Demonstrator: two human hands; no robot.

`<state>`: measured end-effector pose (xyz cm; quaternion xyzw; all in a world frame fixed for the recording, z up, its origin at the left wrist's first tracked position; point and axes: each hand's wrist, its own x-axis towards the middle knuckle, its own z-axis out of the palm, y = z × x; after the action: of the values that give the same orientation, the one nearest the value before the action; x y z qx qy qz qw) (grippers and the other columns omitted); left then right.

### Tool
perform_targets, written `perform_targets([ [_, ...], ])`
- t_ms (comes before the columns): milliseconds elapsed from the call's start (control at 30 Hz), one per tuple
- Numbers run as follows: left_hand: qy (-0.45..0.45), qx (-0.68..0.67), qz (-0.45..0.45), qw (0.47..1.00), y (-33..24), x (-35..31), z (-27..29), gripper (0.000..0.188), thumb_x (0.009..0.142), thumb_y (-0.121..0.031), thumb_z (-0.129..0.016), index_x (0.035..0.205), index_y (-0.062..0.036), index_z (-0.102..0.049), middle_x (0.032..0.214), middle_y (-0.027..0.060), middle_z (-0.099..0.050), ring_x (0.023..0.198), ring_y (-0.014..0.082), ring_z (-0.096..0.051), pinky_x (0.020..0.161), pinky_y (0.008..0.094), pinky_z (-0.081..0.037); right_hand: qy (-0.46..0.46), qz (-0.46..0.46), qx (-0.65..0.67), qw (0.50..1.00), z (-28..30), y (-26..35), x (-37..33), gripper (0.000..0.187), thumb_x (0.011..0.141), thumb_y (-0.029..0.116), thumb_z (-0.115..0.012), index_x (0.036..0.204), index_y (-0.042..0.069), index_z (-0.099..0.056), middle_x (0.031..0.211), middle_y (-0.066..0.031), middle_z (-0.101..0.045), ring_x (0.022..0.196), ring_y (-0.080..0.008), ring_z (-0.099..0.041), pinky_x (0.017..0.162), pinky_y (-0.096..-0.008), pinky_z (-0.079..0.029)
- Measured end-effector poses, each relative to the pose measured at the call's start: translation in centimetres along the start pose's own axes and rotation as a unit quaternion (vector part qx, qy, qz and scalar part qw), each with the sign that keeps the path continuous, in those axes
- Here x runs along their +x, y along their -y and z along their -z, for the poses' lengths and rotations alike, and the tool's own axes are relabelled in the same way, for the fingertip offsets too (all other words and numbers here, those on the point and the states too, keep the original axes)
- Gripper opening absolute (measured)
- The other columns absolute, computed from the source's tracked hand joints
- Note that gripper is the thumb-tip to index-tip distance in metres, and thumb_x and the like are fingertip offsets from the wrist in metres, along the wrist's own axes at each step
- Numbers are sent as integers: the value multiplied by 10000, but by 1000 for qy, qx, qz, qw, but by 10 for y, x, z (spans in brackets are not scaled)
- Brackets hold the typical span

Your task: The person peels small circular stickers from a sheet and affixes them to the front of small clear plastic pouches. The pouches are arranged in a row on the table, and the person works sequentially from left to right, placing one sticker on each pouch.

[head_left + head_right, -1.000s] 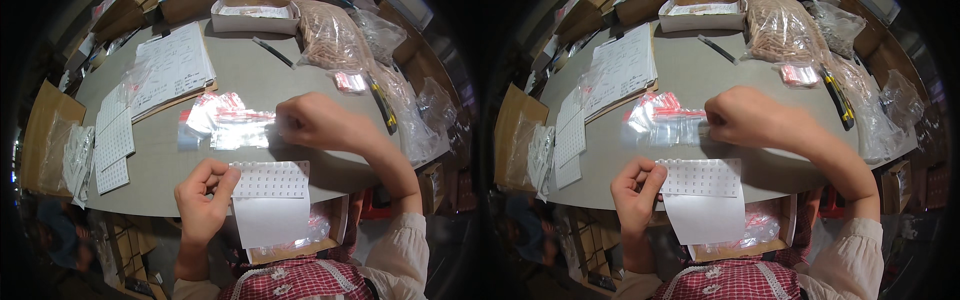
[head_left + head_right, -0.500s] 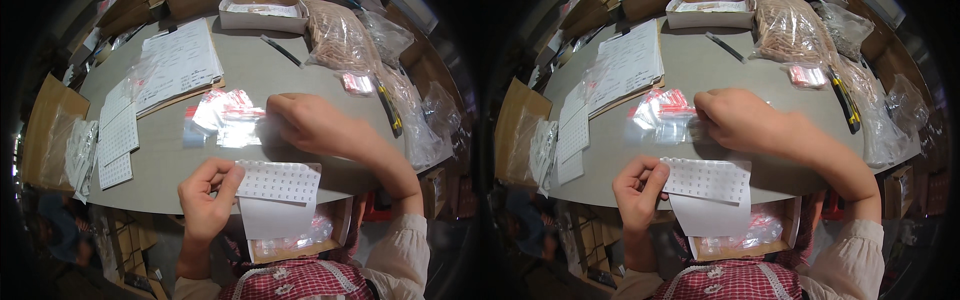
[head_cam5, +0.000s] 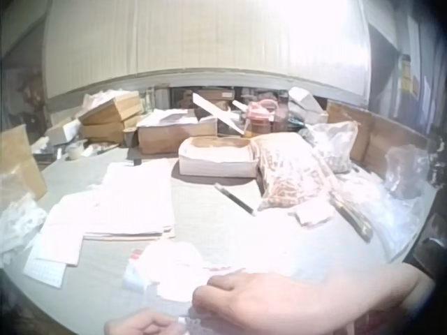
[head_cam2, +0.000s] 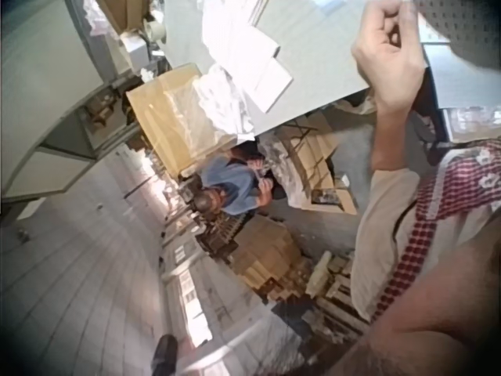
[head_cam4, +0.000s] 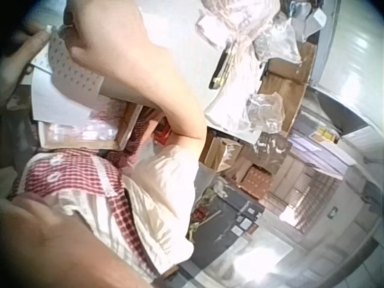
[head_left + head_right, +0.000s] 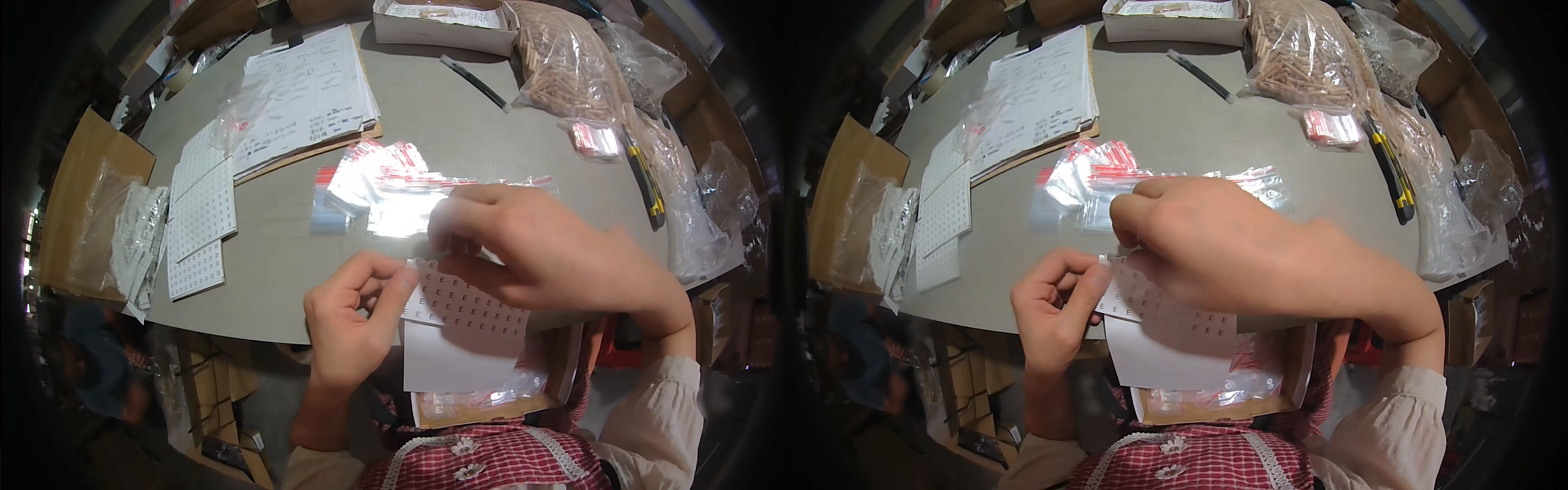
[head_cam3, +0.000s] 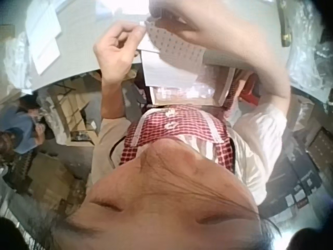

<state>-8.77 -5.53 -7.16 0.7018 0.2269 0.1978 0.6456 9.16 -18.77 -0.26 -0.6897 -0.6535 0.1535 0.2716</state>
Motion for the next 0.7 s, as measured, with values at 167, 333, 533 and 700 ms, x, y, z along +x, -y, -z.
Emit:
perform_targets([
  [167,2,-5,-7,1000,1,-1,-1,81,948,-42,-689,902,22,-673,644,-39,-589,611,-3,-454,537,195,-351,-42,54,-102,992,-16,4,-6,179,835,134,-683,917,3,-592,884,-165,-634,828,-382,-651,729,-460,-543],
  [333,-15,19,0,1000,3,-2,-1,87,941,-46,-694,895,23,-669,635,-27,-593,606,1,-453,540,197,-356,-26,11,60,998,7,-6,-1,179,805,149,-682,892,1,-628,793,-152,-641,718,-303,-653,652,-425,-520],
  [533,-2,14,-11,1000,3,1,-1,98,936,-57,-702,889,22,-669,642,-23,-613,606,4,-461,547,200,-367,91,-198,65,974,27,-53,14,181,848,95,-662,965,-43,-648,743,-84,-621,669,-157,-571,634,-307,-477],
  [700,-10,-6,-14,1000,5,0,-1,84,935,-40,-698,891,25,-669,650,-22,-621,610,4,-467,551,197,-369,42,-136,-38,989,13,-62,13,262,846,215,-702,894,-42,-680,787,-187,-690,715,-272,-697,668,-416,-532],
])
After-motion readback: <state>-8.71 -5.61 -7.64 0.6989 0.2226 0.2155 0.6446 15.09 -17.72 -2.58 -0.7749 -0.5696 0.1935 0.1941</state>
